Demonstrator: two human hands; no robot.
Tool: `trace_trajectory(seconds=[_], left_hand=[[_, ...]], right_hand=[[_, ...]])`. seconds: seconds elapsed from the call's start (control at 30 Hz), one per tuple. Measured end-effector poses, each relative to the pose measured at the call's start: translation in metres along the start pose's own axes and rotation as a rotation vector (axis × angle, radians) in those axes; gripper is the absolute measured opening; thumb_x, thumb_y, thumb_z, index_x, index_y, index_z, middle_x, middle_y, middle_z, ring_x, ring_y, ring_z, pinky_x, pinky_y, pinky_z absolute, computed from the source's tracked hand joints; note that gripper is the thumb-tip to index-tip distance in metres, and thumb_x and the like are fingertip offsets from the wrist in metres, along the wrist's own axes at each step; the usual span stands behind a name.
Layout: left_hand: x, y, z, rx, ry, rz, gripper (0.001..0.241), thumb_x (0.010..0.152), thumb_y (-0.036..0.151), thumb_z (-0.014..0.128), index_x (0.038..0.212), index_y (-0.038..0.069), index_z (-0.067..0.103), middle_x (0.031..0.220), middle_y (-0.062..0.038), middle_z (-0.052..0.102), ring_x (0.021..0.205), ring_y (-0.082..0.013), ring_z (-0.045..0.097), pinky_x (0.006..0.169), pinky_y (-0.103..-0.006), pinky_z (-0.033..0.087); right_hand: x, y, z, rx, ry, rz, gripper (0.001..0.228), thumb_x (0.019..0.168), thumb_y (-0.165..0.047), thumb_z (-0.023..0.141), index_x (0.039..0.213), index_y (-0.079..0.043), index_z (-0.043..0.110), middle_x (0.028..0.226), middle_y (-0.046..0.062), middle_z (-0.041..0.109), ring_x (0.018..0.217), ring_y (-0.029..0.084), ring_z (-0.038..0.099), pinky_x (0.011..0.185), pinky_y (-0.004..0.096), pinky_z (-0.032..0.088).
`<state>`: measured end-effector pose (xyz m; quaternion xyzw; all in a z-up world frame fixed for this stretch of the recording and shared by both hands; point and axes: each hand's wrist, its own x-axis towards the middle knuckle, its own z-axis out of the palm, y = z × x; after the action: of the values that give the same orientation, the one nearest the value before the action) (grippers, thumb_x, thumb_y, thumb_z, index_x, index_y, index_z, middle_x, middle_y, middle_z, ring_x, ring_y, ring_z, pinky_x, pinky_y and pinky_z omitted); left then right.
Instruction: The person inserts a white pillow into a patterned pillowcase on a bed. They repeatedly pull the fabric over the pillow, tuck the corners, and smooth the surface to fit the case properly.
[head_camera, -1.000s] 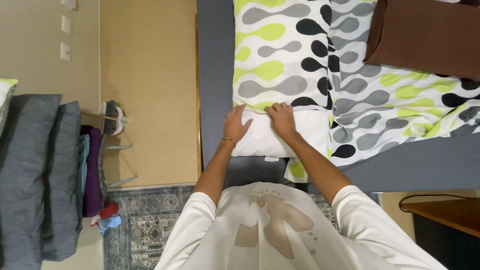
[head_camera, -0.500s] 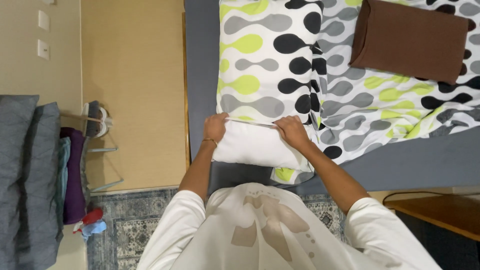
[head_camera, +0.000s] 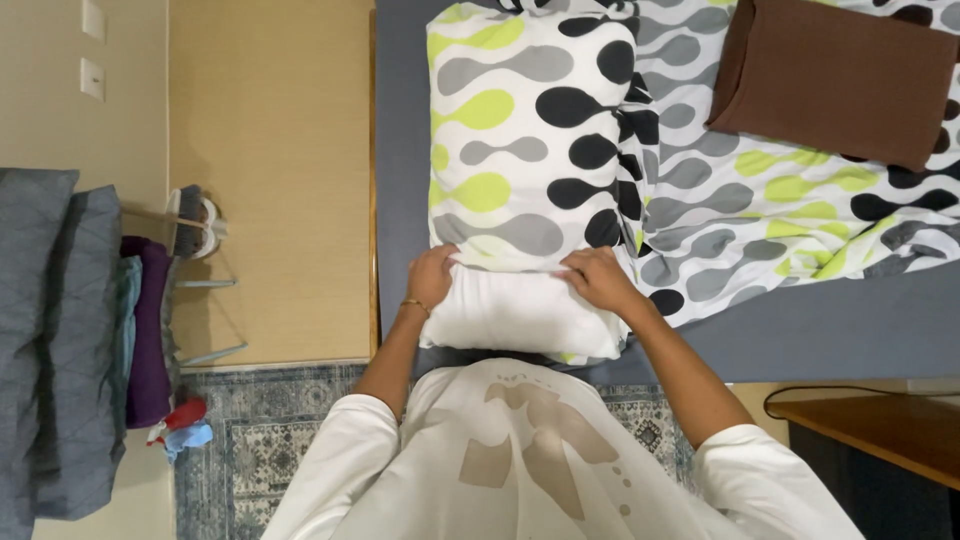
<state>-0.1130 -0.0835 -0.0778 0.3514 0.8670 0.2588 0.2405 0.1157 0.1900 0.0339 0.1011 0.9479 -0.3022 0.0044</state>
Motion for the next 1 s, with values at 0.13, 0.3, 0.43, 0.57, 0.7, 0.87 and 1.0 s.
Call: trace_trajectory(seconds=[0.13, 0.3, 0.43, 0.57, 0.7, 0.87, 1.0], left_hand=[[-0.034, 0.000, -0.001, 0.020, -0.174, 0.032, 0.030, 0.105, 0.018, 0.051, 0.129, 0.023, 0.069, 0.126, -0.006, 0.073, 0.125, -0.0313, 0.064, 0.109, -0.0508, 0.047], [-0.030, 0.002, -0.032, -0.031, -0.158, 0.113, 0.022, 0.104, 0.028, 0.058, 0.120, 0.019, 0.071, 0.115, -0.011, 0.076, 0.116, -0.0348, 0.068, 0.103, -0.0505, 0.051], [-0.032, 0.004, -0.037, -0.184, -0.046, 0.108, 0.019, 0.104, 0.029, 0.061, 0.118, 0.020, 0.070, 0.109, -0.010, 0.076, 0.113, -0.0346, 0.068, 0.101, -0.0480, 0.052], [-0.041, 0.024, -0.042, -0.288, 0.054, 0.078, 0.016, 0.101, 0.024, 0.066, 0.115, 0.017, 0.071, 0.105, -0.011, 0.076, 0.109, -0.0351, 0.070, 0.099, -0.0468, 0.053], [-0.067, 0.032, -0.034, 0.054, -0.412, -0.059, 0.024, 0.098, 0.014, 0.058, 0.114, 0.013, 0.077, 0.112, -0.017, 0.077, 0.116, -0.0398, 0.068, 0.103, -0.0522, 0.053], [-0.063, 0.042, -0.065, 0.101, -0.544, 0.017, 0.033, 0.094, 0.015, 0.059, 0.123, 0.014, 0.074, 0.119, -0.018, 0.075, 0.119, -0.0423, 0.066, 0.106, -0.0529, 0.051], [-0.058, 0.028, -0.043, 0.003, -0.270, -0.007, 0.026, 0.102, 0.024, 0.057, 0.123, 0.023, 0.072, 0.120, -0.007, 0.075, 0.118, -0.0316, 0.068, 0.104, -0.0459, 0.052]], right_hand=[[-0.005, 0.031, 0.027, -0.133, 0.058, 0.133, 0.016, 0.098, -0.023, 0.065, 0.111, -0.020, 0.073, 0.102, 0.001, 0.075, 0.103, 0.023, 0.071, 0.098, 0.040, 0.045], [-0.034, 0.024, 0.029, 0.353, -0.291, 0.237, 0.026, 0.095, -0.025, 0.066, 0.110, -0.006, 0.076, 0.108, 0.025, 0.076, 0.110, 0.048, 0.067, 0.098, 0.056, 0.048], [-0.018, -0.008, 0.004, 0.418, -0.320, 0.256, 0.024, 0.095, -0.023, 0.066, 0.111, -0.009, 0.078, 0.108, 0.023, 0.077, 0.110, 0.047, 0.068, 0.097, 0.055, 0.050], [-0.022, 0.005, 0.027, 0.112, -0.071, 0.295, 0.020, 0.099, -0.023, 0.063, 0.115, -0.018, 0.074, 0.105, 0.009, 0.076, 0.104, 0.033, 0.072, 0.094, 0.044, 0.054], [-0.033, 0.041, 0.058, 0.091, -0.556, 0.286, 0.029, 0.093, -0.032, 0.064, 0.108, -0.012, 0.078, 0.105, 0.018, 0.077, 0.110, 0.042, 0.070, 0.097, 0.051, 0.053], [-0.032, 0.009, 0.025, 0.195, -0.436, 0.313, 0.028, 0.093, -0.027, 0.066, 0.111, -0.009, 0.077, 0.109, 0.022, 0.077, 0.111, 0.046, 0.068, 0.097, 0.053, 0.052], [-0.037, 0.020, 0.052, -0.081, -0.042, 0.232, 0.027, 0.096, -0.018, 0.063, 0.121, -0.025, 0.072, 0.113, -0.001, 0.075, 0.110, 0.024, 0.071, 0.101, 0.038, 0.052]])
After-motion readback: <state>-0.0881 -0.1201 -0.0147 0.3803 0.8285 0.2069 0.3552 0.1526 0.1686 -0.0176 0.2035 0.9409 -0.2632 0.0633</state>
